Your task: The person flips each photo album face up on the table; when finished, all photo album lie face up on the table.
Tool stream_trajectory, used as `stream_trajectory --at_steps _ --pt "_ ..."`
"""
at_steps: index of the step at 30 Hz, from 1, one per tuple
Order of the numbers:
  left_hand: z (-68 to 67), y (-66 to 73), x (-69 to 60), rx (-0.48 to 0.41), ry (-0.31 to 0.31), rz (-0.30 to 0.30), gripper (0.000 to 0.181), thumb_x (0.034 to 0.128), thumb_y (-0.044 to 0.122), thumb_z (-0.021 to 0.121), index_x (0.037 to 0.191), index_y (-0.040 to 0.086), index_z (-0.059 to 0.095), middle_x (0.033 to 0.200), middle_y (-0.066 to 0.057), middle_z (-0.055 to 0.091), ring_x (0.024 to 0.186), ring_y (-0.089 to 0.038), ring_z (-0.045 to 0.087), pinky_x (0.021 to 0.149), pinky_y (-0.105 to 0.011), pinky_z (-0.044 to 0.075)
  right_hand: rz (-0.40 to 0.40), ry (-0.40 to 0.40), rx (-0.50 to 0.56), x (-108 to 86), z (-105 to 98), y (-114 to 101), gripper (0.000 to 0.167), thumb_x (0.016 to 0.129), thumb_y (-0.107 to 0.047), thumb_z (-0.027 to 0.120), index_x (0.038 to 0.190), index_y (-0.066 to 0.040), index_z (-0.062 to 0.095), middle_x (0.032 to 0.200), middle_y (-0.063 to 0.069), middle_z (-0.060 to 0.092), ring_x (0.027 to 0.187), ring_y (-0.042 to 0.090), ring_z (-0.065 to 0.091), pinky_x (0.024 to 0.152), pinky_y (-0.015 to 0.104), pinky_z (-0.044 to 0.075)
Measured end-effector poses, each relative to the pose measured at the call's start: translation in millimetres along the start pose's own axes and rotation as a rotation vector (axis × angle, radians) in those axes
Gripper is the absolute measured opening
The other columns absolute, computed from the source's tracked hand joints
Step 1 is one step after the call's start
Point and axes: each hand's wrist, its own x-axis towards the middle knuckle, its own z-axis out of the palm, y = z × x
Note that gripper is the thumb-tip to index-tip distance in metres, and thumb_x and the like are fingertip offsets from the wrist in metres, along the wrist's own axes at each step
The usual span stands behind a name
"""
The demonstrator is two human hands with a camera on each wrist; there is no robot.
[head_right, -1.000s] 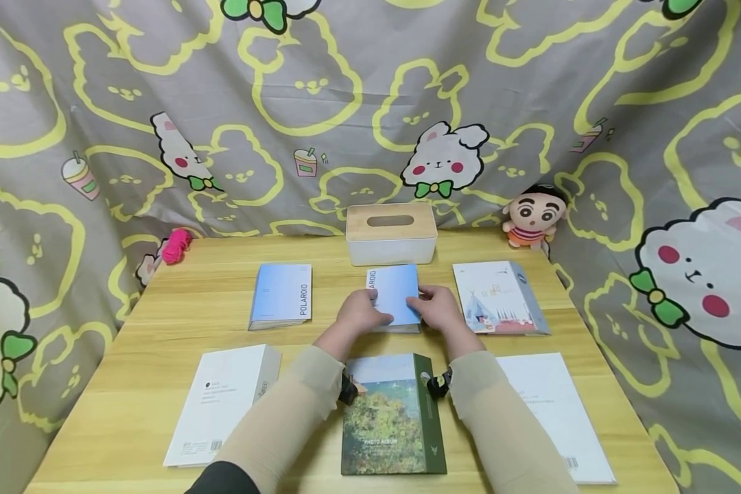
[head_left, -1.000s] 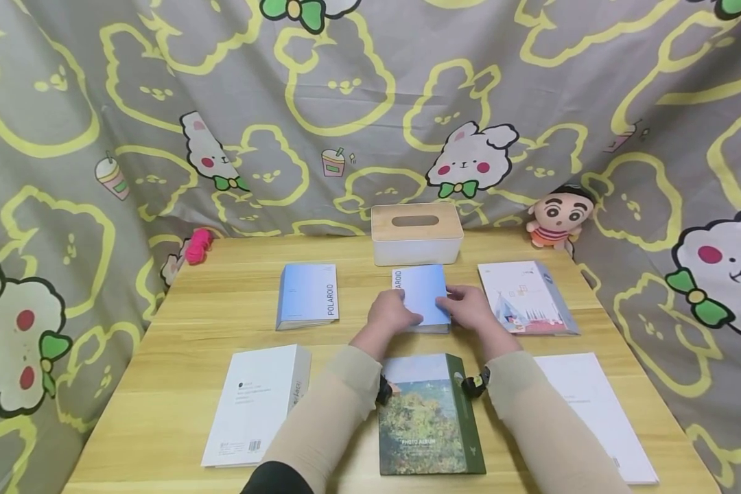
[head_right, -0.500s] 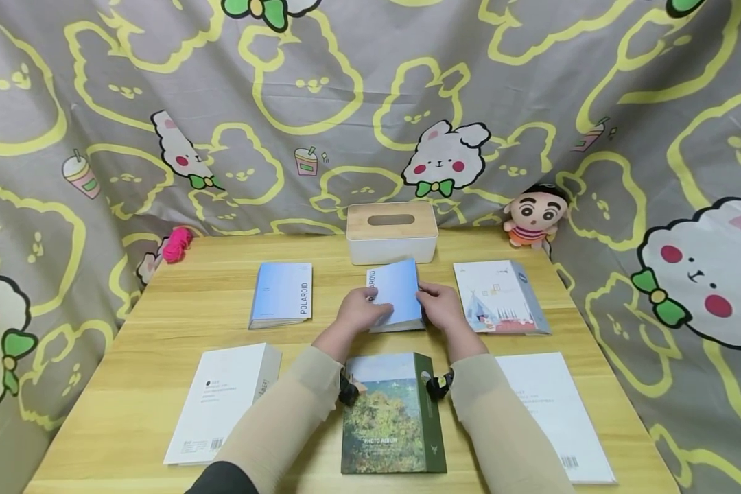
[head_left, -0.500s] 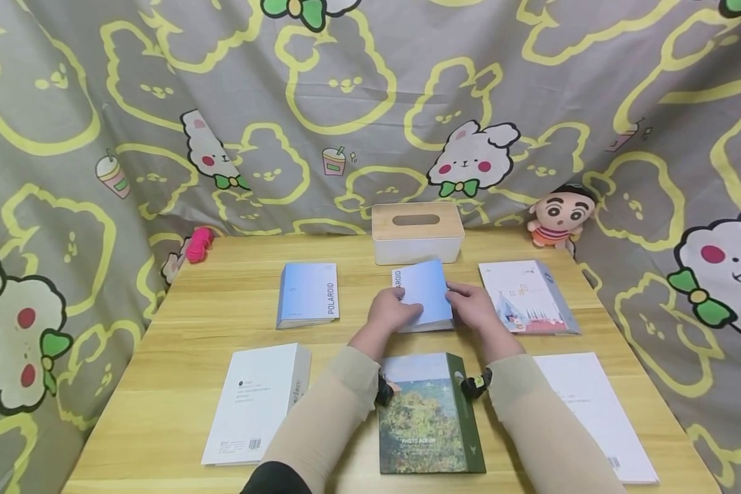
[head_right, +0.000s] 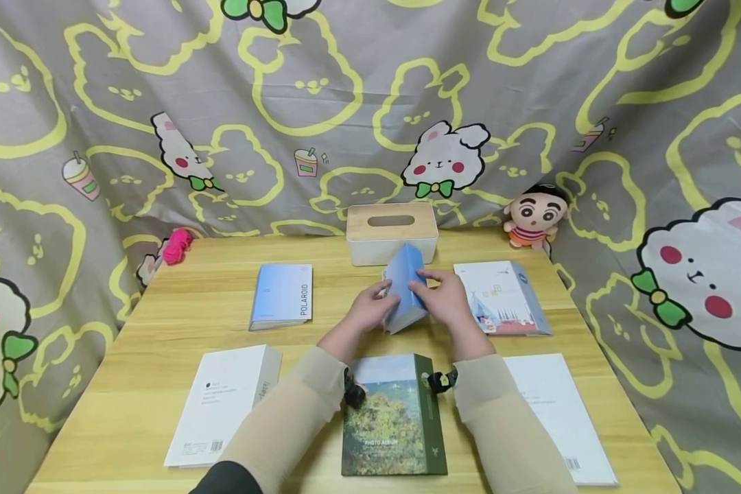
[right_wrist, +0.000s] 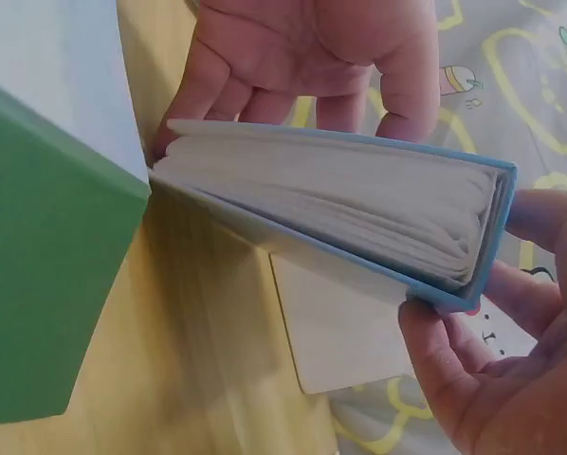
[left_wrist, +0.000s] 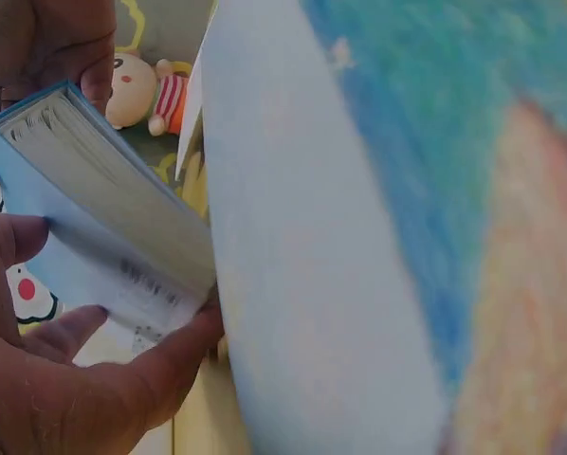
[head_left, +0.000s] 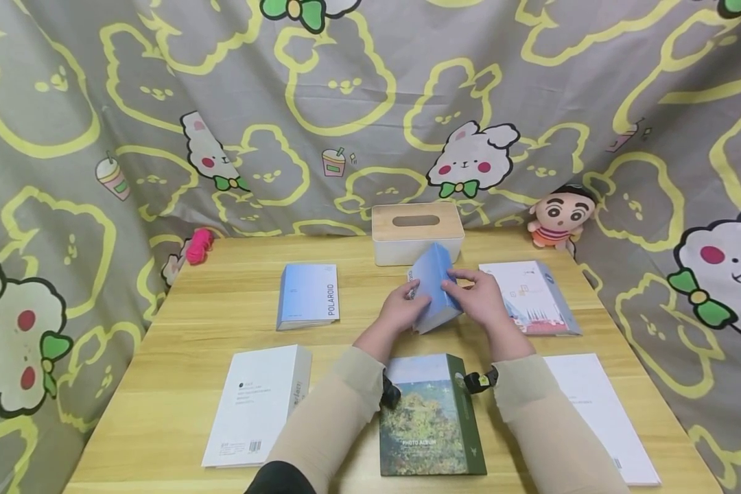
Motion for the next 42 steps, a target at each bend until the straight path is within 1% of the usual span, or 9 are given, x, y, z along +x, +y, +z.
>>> stream_trajectory --at_steps 3,6,12,20,26,30,36,38,42 --pt "-3.5 2.5 -1.7 0.024 -0.025 -0.022 0.057 0.0998 0.037 0.067 0.151 0.013 0.060 0.152 -0.020 0.057 0.132 -0.036 0.059 0.097 -0.048 0.058 -0.017 0.022 0.008 -3.0 2.7 -5.1 0.049 0.099 -0.016 0.077 0.141 0.005 0.063 0.143 0.030 0.058 0.101 0.037 0.069 0.067 0.023 0.057" --pt "-6.9 5.9 -2.8 0.041 -0.042 -0.045 0.054 0.1023 0.037 0.063 0.149 0.010 0.061 0.149 -0.016 0.060 0.127 -0.034 0.061 0.091 -0.047 0.060 -0.037 0.043 0.037 -5.3 7.6 -8.5 0.054 0.096 -0.012 0.080 0.142 0.007 0.061 0.141 0.029 0.059 0.096 0.032 0.064 0.064 0.020 0.054" --pt "-5.7 13.0 -5.7 -0.041 -0.040 -0.065 0.054 0.1089 0.038 0.056 0.153 0.007 0.054 0.149 -0.017 0.059 0.123 -0.035 0.063 0.082 -0.044 0.062 -0.018 0.048 0.087 -5.1 13.7 -8.3 0.058 0.096 -0.014 0.080 0.145 0.008 0.058 0.141 0.028 0.062 0.096 0.029 0.064 0.066 0.016 0.053" --pt "1.8 24.0 -8.2 -0.139 0.084 -0.014 0.069 0.1041 0.042 0.068 0.165 0.023 0.040 0.156 -0.018 0.050 0.133 -0.047 0.056 0.077 -0.052 0.065 0.001 0.027 0.149 -6.3 16.1 -1.8 0.054 0.100 -0.017 0.076 0.144 0.009 0.058 0.140 0.030 0.062 0.101 0.035 0.071 0.072 0.016 0.056" --pt "0.8 24.4 -7.0 -0.137 0.078 0.034 0.076 0.1050 0.034 0.067 0.169 0.036 0.026 0.157 -0.020 0.048 0.134 -0.049 0.054 0.075 -0.058 0.064 0.069 0.050 0.254 -12.8 21.4 2.9 0.043 0.106 -0.012 0.065 0.145 0.007 0.059 0.142 0.028 0.061 0.108 0.030 0.069 0.075 0.017 0.056" --pt "-1.8 25.5 -7.8 -0.139 0.055 0.058 0.066 0.1069 0.032 0.064 0.166 0.037 0.035 0.160 -0.019 0.046 0.136 -0.051 0.052 0.072 -0.058 0.064 0.130 0.046 0.348 -12.8 22.9 6.0 0.039 0.110 -0.013 0.056 0.145 0.005 0.060 0.140 0.027 0.062 0.104 0.019 0.066 0.073 0.021 0.058" --pt "-5.3 31.5 -9.9 -0.133 0.039 0.046 0.053 0.1064 0.024 0.063 0.158 0.032 0.052 0.159 -0.017 0.049 0.134 -0.051 0.054 0.062 -0.045 0.065 0.221 -0.057 0.363 -11.3 23.7 16.7 0.043 0.113 -0.021 0.052 0.145 0.007 0.059 0.132 0.025 0.068 0.088 0.010 0.069 0.077 0.029 0.061" --pt "-6.0 33.1 -10.6 -0.136 0.045 0.035 0.056 0.1034 0.022 0.069 0.156 0.031 0.054 0.157 -0.016 0.051 0.130 -0.050 0.057 0.059 -0.042 0.064 0.243 -0.115 0.365 -9.7 24.9 20.9 0.046 0.114 -0.024 0.050 0.147 0.007 0.056 0.133 0.026 0.067 0.092 0.014 0.071 0.082 0.033 0.063" --pt "-6.3 34.1 -12.0 -0.123 0.073 0.035 0.068 0.0946 0.026 0.082 0.156 0.027 0.054 0.155 -0.016 0.052 0.128 -0.046 0.059 0.063 -0.043 0.065 0.250 -0.227 0.377 -5.8 27.6 25.9 0.054 0.115 -0.031 0.044 0.154 0.007 0.048 0.140 0.033 0.060 0.110 0.034 0.071 0.089 0.045 0.063"
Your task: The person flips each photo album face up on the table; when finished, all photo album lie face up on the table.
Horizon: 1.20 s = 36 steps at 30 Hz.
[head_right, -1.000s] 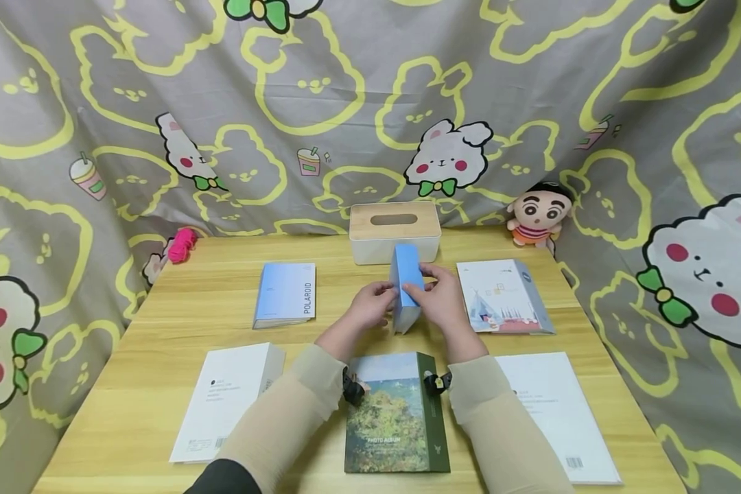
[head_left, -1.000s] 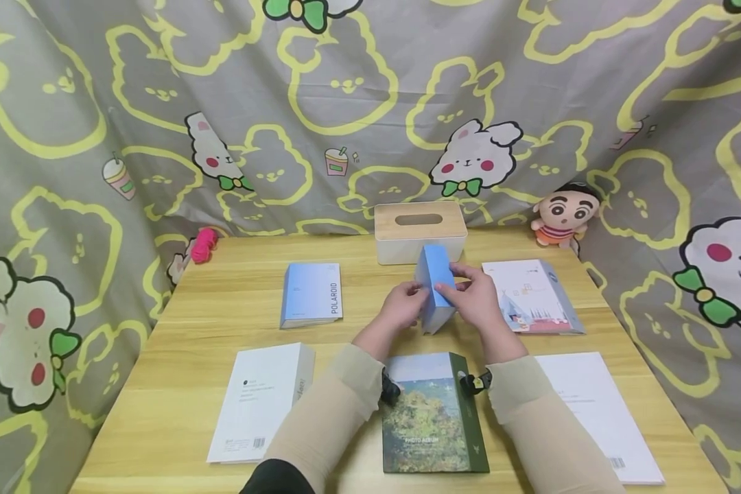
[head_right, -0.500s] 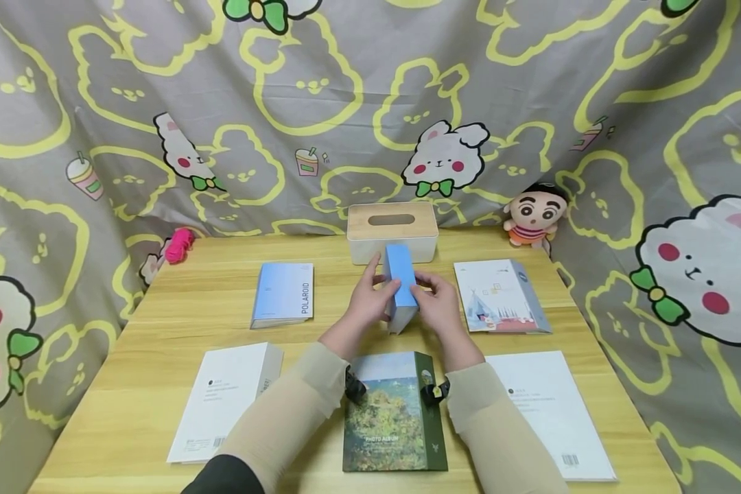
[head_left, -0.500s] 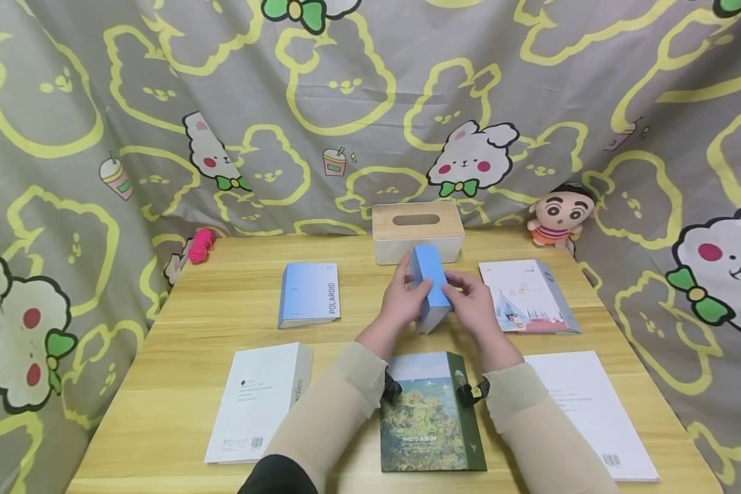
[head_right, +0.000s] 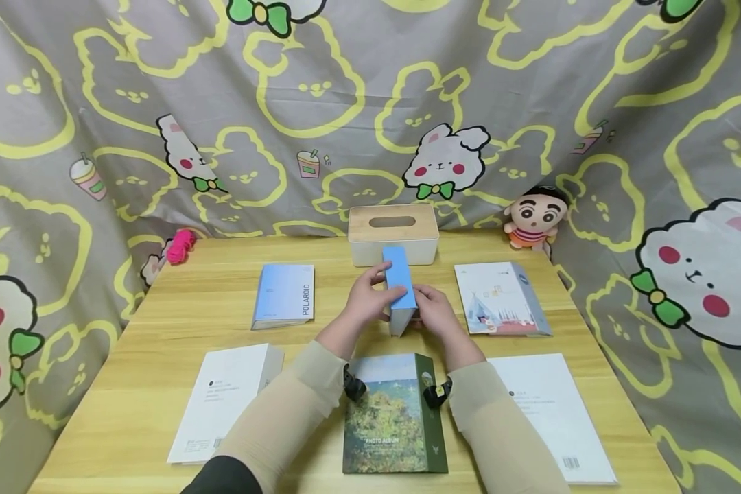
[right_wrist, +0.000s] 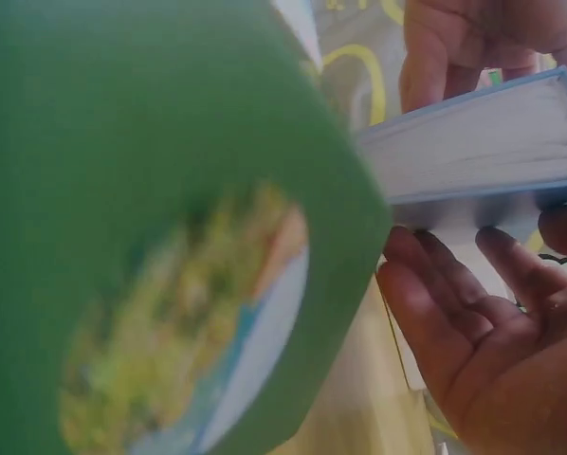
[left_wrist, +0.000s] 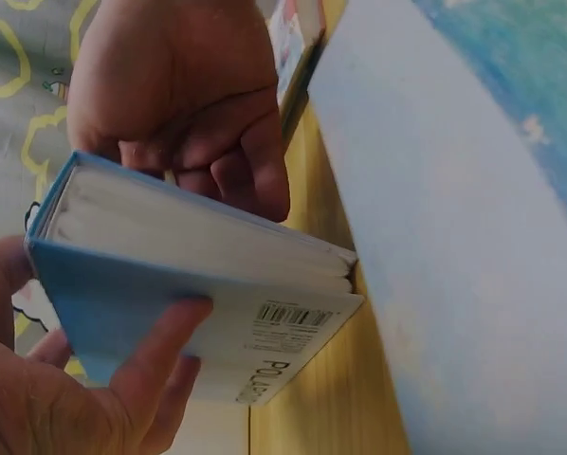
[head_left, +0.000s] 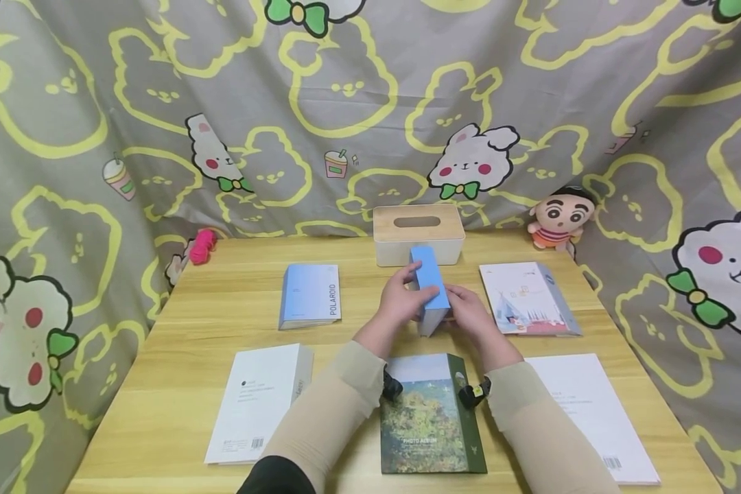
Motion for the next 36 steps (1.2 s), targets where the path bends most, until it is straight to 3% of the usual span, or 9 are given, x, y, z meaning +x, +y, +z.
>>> stream_trajectory --at_steps 4,8,17,21,25,27,30,36 --pt "1.5 -2.6 -0.5 0.003 0.055 0.017 0.082 0.0856 0.031 0.091 0.155 0.023 0.049 0.153 -0.019 0.052 0.131 -0.042 0.058 0.083 -0.047 0.064 0.060 -0.091 -0.045 2.0 -1.1 2.9 0.061 0.114 -0.037 0.038 0.156 0.006 0.044 0.150 0.033 0.052 0.128 0.049 0.061 0.080 0.047 0.064" --pt "1.4 -5.6 -0.3 -0.005 0.112 0.015 0.086 0.0815 0.030 0.092 0.153 0.021 0.045 0.148 -0.021 0.055 0.129 -0.038 0.058 0.102 -0.047 0.055 0.116 -0.148 -0.085 3.3 -1.5 4.0 0.062 0.111 -0.039 0.041 0.155 0.004 0.046 0.156 0.029 0.047 0.135 0.048 0.056 0.078 0.042 0.063" --pt "1.6 -4.4 1.2 -0.046 0.135 -0.010 0.094 0.0814 0.025 0.085 0.161 0.024 0.036 0.153 -0.025 0.049 0.131 -0.040 0.056 0.105 -0.051 0.054 0.011 -0.197 -0.145 2.3 -5.1 0.4 0.060 0.114 -0.036 0.045 0.157 0.006 0.044 0.160 0.029 0.043 0.138 0.048 0.053 0.099 0.053 0.058" --pt "3.1 -7.8 2.4 -0.136 0.155 -0.001 0.092 0.0832 0.019 0.078 0.163 0.025 0.033 0.161 -0.026 0.040 0.139 -0.043 0.049 0.108 -0.055 0.051 -0.031 -0.147 -0.146 5.2 -6.9 1.3 0.057 0.111 -0.034 0.057 0.157 -0.001 0.047 0.155 0.029 0.050 0.128 0.040 0.062 0.100 0.047 0.057" --pt "2.4 -13.1 3.9 -0.264 0.144 0.020 0.091 0.0852 0.015 0.074 0.166 0.025 0.034 0.166 -0.024 0.034 0.146 -0.044 0.041 0.110 -0.057 0.048 -0.096 -0.062 -0.192 5.7 -10.0 0.3 0.051 0.107 -0.023 0.067 0.152 -0.002 0.055 0.144 0.032 0.059 0.107 0.026 0.066 0.083 0.032 0.060" --pt "0.9 -17.7 5.5 -0.307 0.130 0.014 0.091 0.0857 0.015 0.074 0.167 0.026 0.034 0.167 -0.024 0.033 0.148 -0.043 0.039 0.112 -0.057 0.046 -0.105 -0.046 -0.206 6.5 -11.9 -0.1 0.050 0.105 -0.019 0.069 0.150 -0.002 0.057 0.143 0.033 0.059 0.107 0.024 0.066 0.079 0.028 0.060" --pt "-3.4 -25.7 7.6 -0.343 0.097 -0.002 0.091 0.0867 0.015 0.074 0.167 0.026 0.034 0.168 -0.024 0.031 0.149 -0.044 0.039 0.114 -0.057 0.044 -0.107 -0.050 -0.236 9.0 -14.1 -0.3 0.050 0.104 -0.018 0.071 0.149 -0.002 0.058 0.143 0.034 0.059 0.112 0.031 0.068 0.081 0.032 0.061" --pt "-14.8 -40.3 11.2 -0.294 0.026 -0.042 0.092 0.0871 0.012 0.073 0.168 0.026 0.031 0.166 -0.026 0.034 0.144 -0.044 0.046 0.111 -0.053 0.049 -0.111 0.003 -0.382 13.5 -15.2 -0.2 0.050 0.100 -0.021 0.075 0.146 -0.006 0.064 0.148 0.032 0.055 0.136 0.049 0.052 0.106 0.055 0.052"
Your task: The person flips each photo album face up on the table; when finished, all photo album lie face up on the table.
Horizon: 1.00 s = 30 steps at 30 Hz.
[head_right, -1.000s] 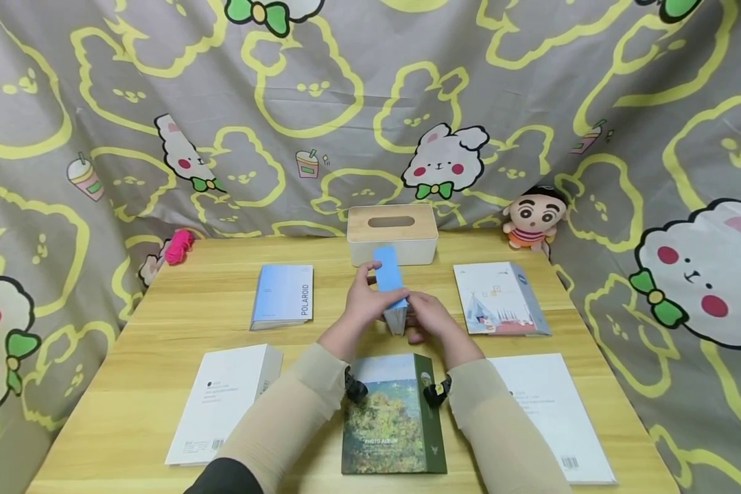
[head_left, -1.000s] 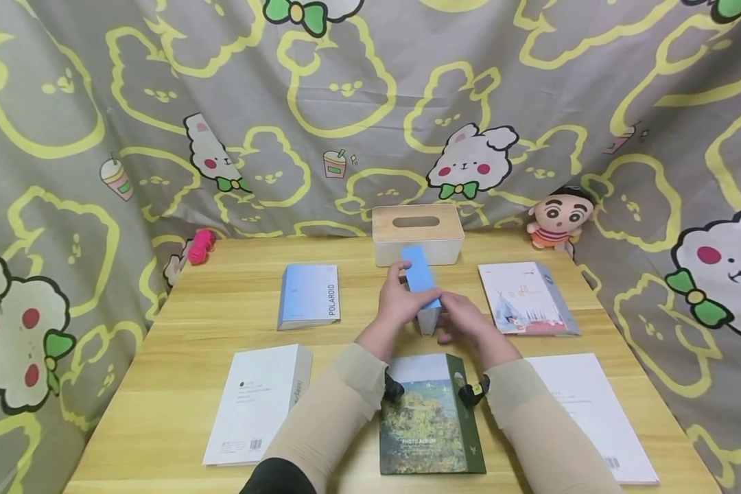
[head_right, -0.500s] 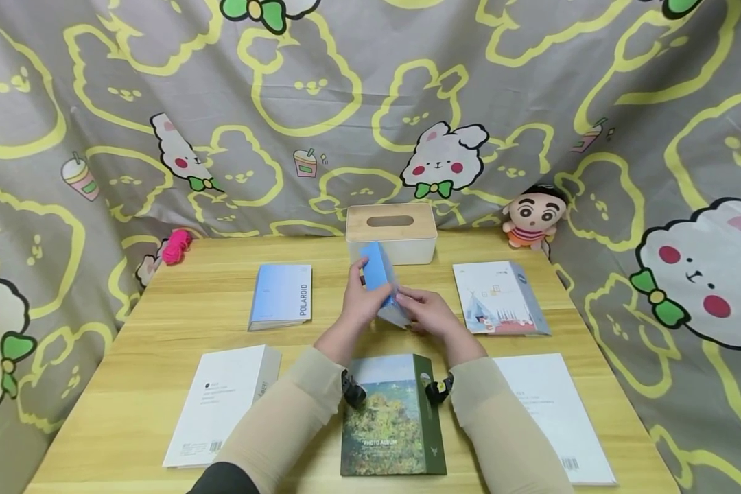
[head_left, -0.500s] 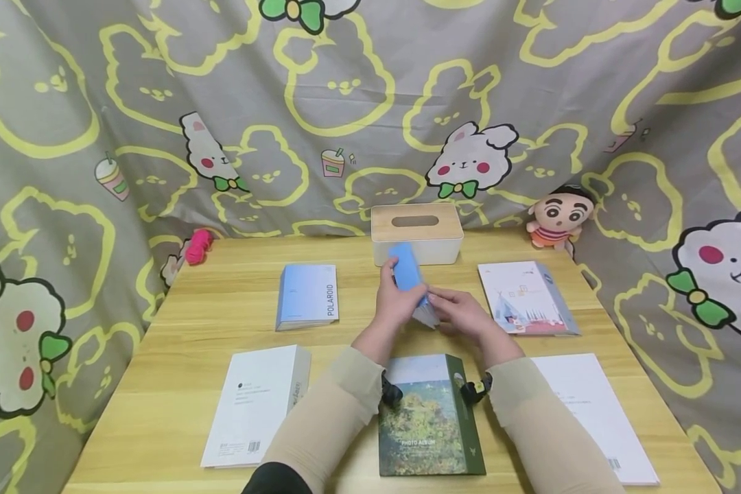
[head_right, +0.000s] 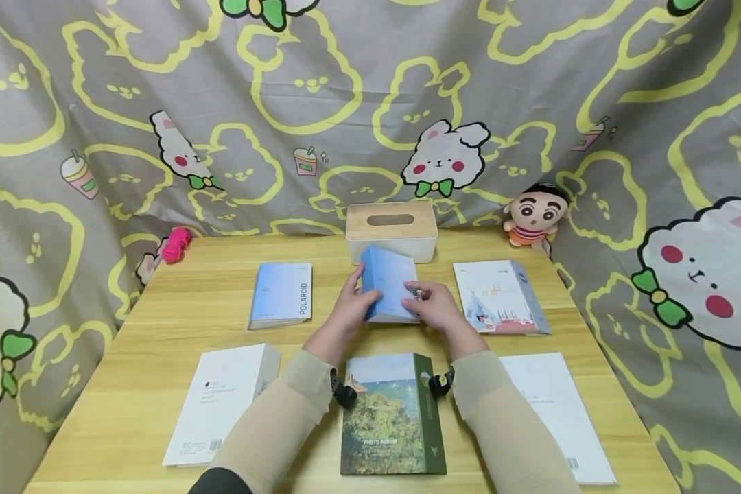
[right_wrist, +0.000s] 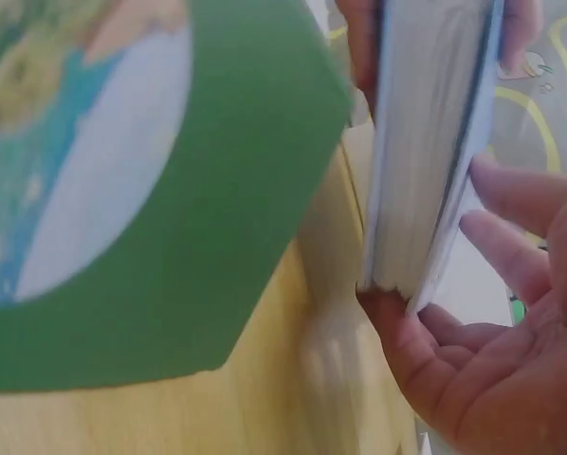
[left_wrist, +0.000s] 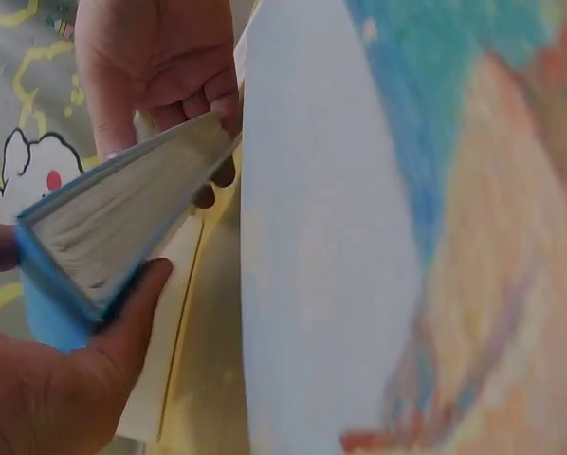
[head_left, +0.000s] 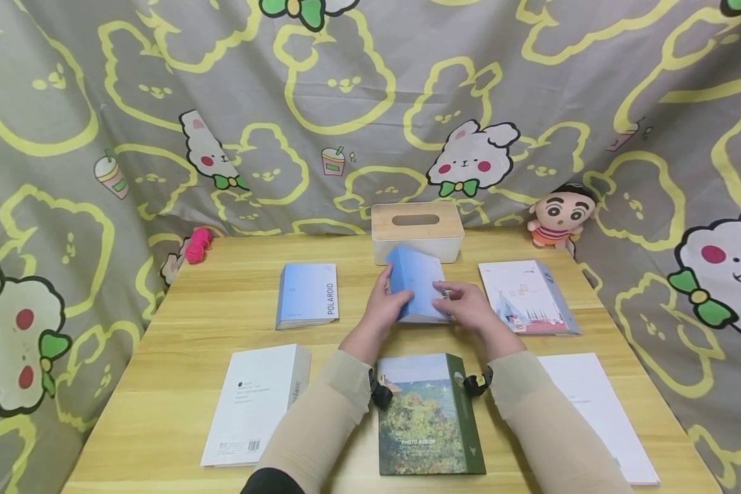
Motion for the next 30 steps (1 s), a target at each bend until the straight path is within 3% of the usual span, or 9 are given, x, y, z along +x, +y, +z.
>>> stream_trajectory --at_steps 4,8,11,17,19,21,24,30 --pt "-8.3 -3.6 1.4 0.102 -0.009 -0.034 0.093 0.0870 0.008 0.073 0.169 0.021 0.030 0.166 -0.026 0.035 0.145 -0.043 0.046 0.112 -0.052 0.048 0.011 -0.001 -0.057 0.2 3.5 -1.7 0.049 0.099 -0.018 0.076 0.145 -0.007 0.065 0.151 0.029 0.053 0.140 0.051 0.047 0.109 0.059 0.048" --pt "-13.8 -6.0 3.2 0.258 0.020 -0.057 0.087 0.0886 0.004 0.072 0.167 0.012 0.034 0.165 -0.022 0.039 0.150 -0.040 0.039 0.120 -0.050 0.039 0.017 -0.015 -0.096 -0.7 8.0 -3.1 0.049 0.096 -0.014 0.078 0.143 -0.005 0.066 0.151 0.028 0.054 0.136 0.049 0.052 0.103 0.053 0.053" --pt "-16.6 -6.8 3.6 0.320 0.033 -0.076 0.082 0.0893 0.002 0.072 0.164 0.007 0.038 0.165 -0.020 0.041 0.153 -0.039 0.036 0.122 -0.050 0.037 0.024 -0.044 -0.137 -0.9 9.8 -3.5 0.051 0.094 -0.012 0.079 0.143 -0.005 0.066 0.148 0.030 0.055 0.132 0.047 0.055 0.102 0.051 0.054" --pt "-17.9 -6.9 2.3 0.311 0.014 -0.092 0.079 0.0897 0.000 0.074 0.162 0.004 0.041 0.165 -0.020 0.041 0.153 -0.040 0.035 0.120 -0.049 0.039 0.021 -0.080 -0.196 -2.7 8.9 -2.2 0.047 0.094 -0.014 0.079 0.139 -0.004 0.069 0.148 0.034 0.054 0.137 0.050 0.051 0.107 0.056 0.050" --pt "-18.1 -7.4 2.2 0.309 0.017 -0.093 0.079 0.0895 0.000 0.074 0.161 0.005 0.042 0.165 -0.020 0.041 0.153 -0.040 0.036 0.120 -0.050 0.039 0.027 -0.083 -0.194 -3.8 9.2 -2.4 0.046 0.094 -0.014 0.079 0.139 -0.004 0.069 0.149 0.033 0.054 0.135 0.049 0.053 0.102 0.054 0.053" --pt "-18.7 -8.3 2.1 0.311 0.023 -0.091 0.078 0.0894 0.000 0.074 0.161 0.006 0.043 0.164 -0.020 0.041 0.152 -0.040 0.036 0.120 -0.050 0.040 0.028 -0.087 -0.192 -4.4 10.0 -2.1 0.046 0.095 -0.014 0.079 0.139 -0.004 0.069 0.150 0.032 0.053 0.130 0.046 0.056 0.088 0.047 0.057" --pt "-19.7 -9.1 2.5 0.314 0.029 -0.086 0.077 0.0893 0.000 0.074 0.161 0.006 0.044 0.164 -0.020 0.042 0.151 -0.040 0.037 0.119 -0.050 0.041 0.027 -0.084 -0.193 -4.3 11.1 -2.1 0.046 0.094 -0.014 0.080 0.138 -0.005 0.070 0.150 0.031 0.053 0.123 0.042 0.059 0.075 0.038 0.055" --pt "-19.7 -7.0 1.9 0.314 0.025 -0.089 0.078 0.0890 -0.001 0.073 0.161 0.005 0.043 0.164 -0.021 0.041 0.151 -0.041 0.038 0.118 -0.051 0.042 0.023 -0.084 -0.198 -3.7 9.7 -0.5 0.046 0.094 -0.016 0.080 0.138 -0.005 0.070 0.149 0.030 0.055 0.117 0.043 0.061 0.079 0.037 0.055"
